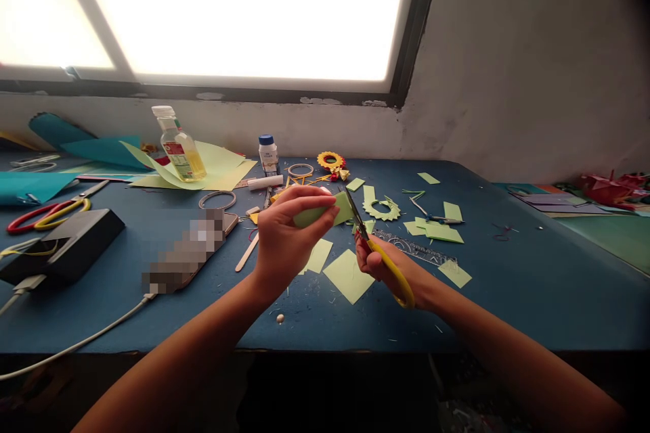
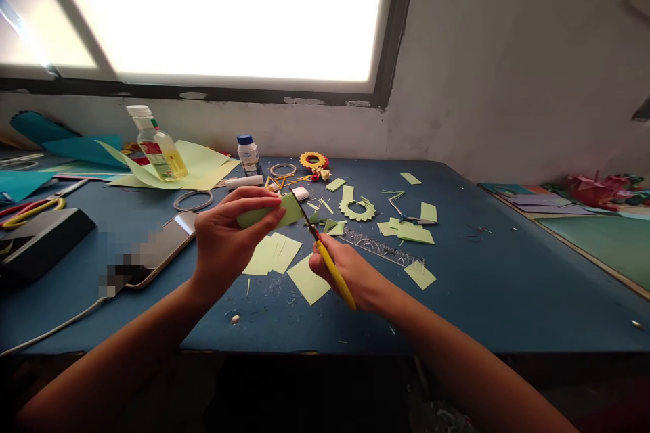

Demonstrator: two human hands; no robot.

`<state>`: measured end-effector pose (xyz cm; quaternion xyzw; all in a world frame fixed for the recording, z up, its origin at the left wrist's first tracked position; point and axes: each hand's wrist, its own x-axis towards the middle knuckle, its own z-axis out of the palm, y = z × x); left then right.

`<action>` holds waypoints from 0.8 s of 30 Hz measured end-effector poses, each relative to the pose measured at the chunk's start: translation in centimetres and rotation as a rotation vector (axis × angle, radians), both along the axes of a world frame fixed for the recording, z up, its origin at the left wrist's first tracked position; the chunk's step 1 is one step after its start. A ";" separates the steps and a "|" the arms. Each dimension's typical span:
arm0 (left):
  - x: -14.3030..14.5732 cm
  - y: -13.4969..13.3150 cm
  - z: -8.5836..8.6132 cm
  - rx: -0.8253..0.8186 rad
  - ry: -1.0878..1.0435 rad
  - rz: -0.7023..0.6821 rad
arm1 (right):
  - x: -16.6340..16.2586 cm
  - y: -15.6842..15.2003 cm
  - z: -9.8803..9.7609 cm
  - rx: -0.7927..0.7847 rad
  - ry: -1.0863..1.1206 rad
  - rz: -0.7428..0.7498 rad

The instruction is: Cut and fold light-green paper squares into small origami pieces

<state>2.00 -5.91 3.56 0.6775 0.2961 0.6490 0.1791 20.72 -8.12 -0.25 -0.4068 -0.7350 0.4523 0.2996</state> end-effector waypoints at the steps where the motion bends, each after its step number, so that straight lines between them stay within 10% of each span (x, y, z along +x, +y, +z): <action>1: 0.0 0.0 0.0 0.003 0.001 0.002 | 0.0 0.0 0.0 0.001 0.003 -0.001; 24: 0.2 -0.1 0.0 0.021 -0.006 0.020 | -0.8 -0.1 0.5 -0.134 0.162 -0.029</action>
